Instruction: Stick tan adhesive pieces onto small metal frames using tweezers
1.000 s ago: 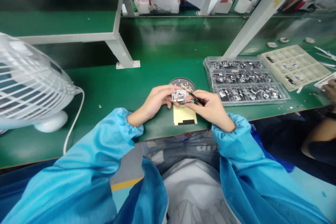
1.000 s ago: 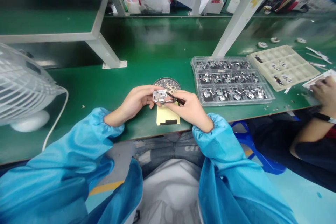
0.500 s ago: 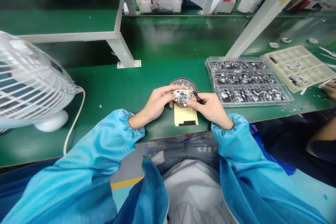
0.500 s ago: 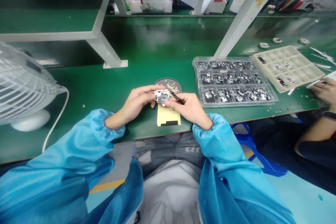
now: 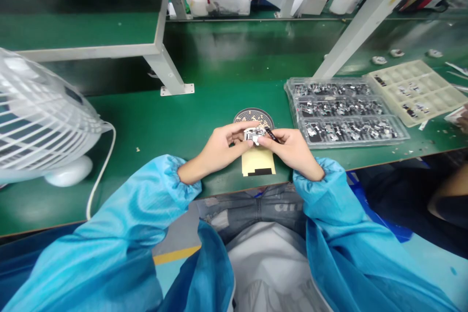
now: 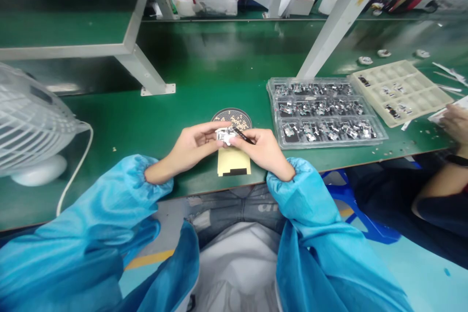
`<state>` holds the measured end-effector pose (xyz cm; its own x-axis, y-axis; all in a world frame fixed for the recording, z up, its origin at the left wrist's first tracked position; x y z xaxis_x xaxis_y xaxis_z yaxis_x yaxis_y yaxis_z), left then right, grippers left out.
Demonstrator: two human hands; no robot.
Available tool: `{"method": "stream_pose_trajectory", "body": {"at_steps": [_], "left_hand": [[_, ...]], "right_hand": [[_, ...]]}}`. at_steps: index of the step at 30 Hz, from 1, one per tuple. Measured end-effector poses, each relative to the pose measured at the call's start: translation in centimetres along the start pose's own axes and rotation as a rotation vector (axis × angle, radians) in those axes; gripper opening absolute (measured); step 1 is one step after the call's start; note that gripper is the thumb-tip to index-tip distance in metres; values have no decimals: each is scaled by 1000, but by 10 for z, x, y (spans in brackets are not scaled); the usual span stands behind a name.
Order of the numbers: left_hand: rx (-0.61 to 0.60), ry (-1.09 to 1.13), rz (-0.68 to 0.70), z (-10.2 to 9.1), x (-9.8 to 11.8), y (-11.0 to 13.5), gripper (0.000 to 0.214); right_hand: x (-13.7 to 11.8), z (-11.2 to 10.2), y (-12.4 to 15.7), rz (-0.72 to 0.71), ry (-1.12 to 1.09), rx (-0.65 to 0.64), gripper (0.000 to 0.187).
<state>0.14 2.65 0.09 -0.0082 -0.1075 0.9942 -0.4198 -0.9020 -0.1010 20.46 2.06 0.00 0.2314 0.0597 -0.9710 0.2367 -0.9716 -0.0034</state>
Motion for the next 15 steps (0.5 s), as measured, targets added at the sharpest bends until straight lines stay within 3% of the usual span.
{"method": "stream_pose_trajectory", "body": {"at_steps": [15], "left_hand": [[46, -309, 113, -1, 2, 2, 47]], "right_hand": [[2, -2, 1, 42, -61, -31, 48]]}}
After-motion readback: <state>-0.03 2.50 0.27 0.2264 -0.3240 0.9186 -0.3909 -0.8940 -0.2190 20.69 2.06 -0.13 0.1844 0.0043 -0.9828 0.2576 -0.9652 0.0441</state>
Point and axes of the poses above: each hand's wrist, its own y-axis away from the middle knuckle, its own z-axis out of the palm, x = y × z, the point moved 3 cm from there along -y, towards the middle knuckle, and after that the axes turned 3 degrees about -z, right-handed, at the moved point
